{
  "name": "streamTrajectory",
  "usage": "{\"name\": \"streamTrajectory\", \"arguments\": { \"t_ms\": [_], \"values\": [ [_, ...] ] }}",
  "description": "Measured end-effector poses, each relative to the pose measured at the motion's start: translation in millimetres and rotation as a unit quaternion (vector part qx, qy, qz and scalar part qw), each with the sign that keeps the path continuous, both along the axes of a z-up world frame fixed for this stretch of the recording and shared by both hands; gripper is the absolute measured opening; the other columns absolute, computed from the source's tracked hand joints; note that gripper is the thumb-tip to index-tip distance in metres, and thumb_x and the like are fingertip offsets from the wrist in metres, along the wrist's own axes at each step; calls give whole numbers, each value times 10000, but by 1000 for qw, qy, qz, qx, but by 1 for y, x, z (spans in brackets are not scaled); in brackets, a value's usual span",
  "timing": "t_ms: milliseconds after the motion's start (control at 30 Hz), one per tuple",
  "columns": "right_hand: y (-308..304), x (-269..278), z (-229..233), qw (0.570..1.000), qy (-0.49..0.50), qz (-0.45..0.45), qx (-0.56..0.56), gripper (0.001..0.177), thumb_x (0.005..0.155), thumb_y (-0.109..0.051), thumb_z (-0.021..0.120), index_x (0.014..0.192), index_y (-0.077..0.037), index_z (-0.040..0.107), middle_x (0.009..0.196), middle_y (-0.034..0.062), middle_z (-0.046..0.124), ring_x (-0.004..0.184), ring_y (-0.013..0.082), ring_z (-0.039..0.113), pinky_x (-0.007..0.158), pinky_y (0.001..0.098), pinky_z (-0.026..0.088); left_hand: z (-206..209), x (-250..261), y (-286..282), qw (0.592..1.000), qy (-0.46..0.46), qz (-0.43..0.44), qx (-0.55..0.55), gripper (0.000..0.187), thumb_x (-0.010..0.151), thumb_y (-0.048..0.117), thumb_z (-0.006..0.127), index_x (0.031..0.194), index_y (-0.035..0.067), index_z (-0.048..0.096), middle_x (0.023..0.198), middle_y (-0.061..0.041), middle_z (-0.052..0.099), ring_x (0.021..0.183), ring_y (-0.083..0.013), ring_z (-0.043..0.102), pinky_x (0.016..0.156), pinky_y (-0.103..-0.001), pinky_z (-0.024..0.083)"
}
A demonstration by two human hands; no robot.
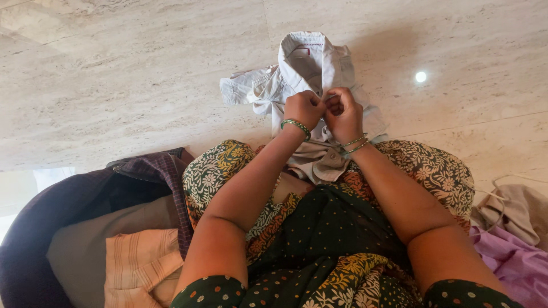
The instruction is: The person sits on the floor and buttons a light-colored shirt by hand. After fastening the buttons, they smooth the shirt flat and fold it into a neat rectangular shape.
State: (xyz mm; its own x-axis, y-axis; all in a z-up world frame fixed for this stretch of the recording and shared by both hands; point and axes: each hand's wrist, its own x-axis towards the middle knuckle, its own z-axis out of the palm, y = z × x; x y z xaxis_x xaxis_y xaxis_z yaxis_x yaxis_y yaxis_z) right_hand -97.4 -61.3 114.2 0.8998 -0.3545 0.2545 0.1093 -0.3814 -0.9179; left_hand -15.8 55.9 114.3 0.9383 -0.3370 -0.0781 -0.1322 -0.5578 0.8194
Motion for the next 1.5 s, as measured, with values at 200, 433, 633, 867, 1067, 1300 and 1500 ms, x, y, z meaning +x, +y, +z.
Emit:
{"name": "streamTrajectory", "arguments": {
  "t_ms": [200,433,633,867,1067,1300,1500],
  "values": [
    [-5,5,-9,999,37,-14,27,343,880,33,739,1186,-31,599,907,67,713,797,91,679,697,245,568,-8,3,-5,1000,-10,-1,5,155,726,241,752,722,87,734,715,-133,731,700,-317,730,691,-401,586],
    [-2,6,-7,999,37,-3,23,316,880,63,697,1169,-30,609,930,61,722,810,82,683,701,238,565,-24,9,-8,999,-29,0,25,153,718,221,731,696,80,676,715,-162,712,725,-368,713,683,-444,573],
    [1,6,4,999,23,17,24,210,884,78,661,1069,-18,640,932,74,722,822,105,690,710,255,567,-30,7,-12,997,-57,-6,51,172,726,211,710,729,55,638,726,-207,697,757,-421,696,705,-499,562],
    [2,4,17,995,7,8,-97,172,849,66,687,1008,7,662,884,143,715,774,196,709,699,313,562,-37,7,-15,995,-74,-4,68,160,736,191,695,793,57,631,746,-220,694,780,-443,685,736,-531,546],
    [0,7,8,1000,28,1,-12,125,884,39,676,1003,7,655,890,101,731,788,141,729,693,268,581,-31,11,-12,999,-30,-10,27,117,787,166,678,815,73,613,736,-183,702,778,-426,697,733,-514,554],
    [-10,8,-17,995,73,-10,60,71,930,22,672,995,12,645,850,54,701,739,84,666,653,243,545,-27,10,-11,999,-34,-35,-24,320,807,87,690,1082,114,527,764,-173,712,787,-440,693,733,-539,532],
    [-32,15,-54,977,90,3,193,55,934,46,645,955,1,622,823,32,670,689,72,626,612,228,514,-18,8,-11,995,-29,-80,-51,391,802,58,676,1144,145,508,777,-168,728,812,-422,712,737,-515,551]
  ]
}}
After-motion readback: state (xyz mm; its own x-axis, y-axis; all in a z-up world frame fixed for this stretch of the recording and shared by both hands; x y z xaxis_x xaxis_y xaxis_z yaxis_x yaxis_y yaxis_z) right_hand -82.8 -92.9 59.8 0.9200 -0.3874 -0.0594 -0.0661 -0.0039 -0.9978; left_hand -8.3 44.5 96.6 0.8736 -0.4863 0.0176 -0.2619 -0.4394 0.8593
